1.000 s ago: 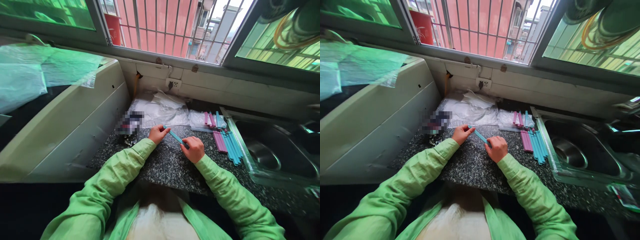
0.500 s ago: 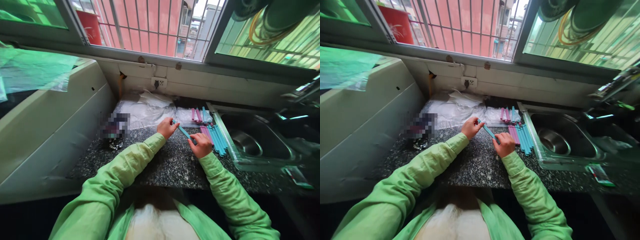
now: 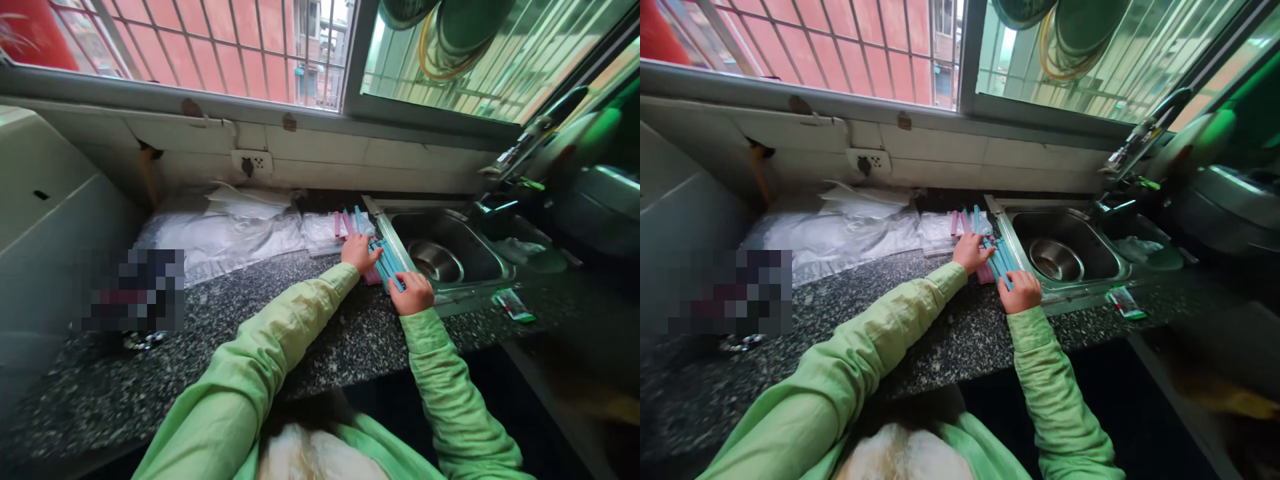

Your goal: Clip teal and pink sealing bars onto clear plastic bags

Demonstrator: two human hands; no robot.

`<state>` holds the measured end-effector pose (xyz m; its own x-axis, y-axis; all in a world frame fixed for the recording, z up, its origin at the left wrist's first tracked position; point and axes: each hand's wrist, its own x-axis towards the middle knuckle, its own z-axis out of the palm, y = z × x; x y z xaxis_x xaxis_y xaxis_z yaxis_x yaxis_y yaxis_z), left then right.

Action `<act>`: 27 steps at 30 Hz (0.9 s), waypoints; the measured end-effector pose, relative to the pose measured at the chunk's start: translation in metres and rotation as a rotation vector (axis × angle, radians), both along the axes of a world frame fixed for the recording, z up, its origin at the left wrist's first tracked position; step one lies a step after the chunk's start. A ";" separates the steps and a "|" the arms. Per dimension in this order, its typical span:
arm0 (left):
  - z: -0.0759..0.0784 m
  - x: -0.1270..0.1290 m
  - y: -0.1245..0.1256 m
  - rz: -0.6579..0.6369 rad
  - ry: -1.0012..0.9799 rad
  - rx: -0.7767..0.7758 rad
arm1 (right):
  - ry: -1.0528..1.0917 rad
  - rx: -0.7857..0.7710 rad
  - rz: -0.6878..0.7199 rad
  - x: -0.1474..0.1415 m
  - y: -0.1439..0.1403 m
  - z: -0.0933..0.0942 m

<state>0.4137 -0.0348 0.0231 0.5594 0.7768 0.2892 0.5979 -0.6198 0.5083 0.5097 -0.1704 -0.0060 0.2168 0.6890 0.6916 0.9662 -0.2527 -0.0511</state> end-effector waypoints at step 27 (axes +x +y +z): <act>0.008 -0.013 0.057 0.091 -0.056 0.018 | -0.012 -0.071 -0.093 -0.022 0.018 0.018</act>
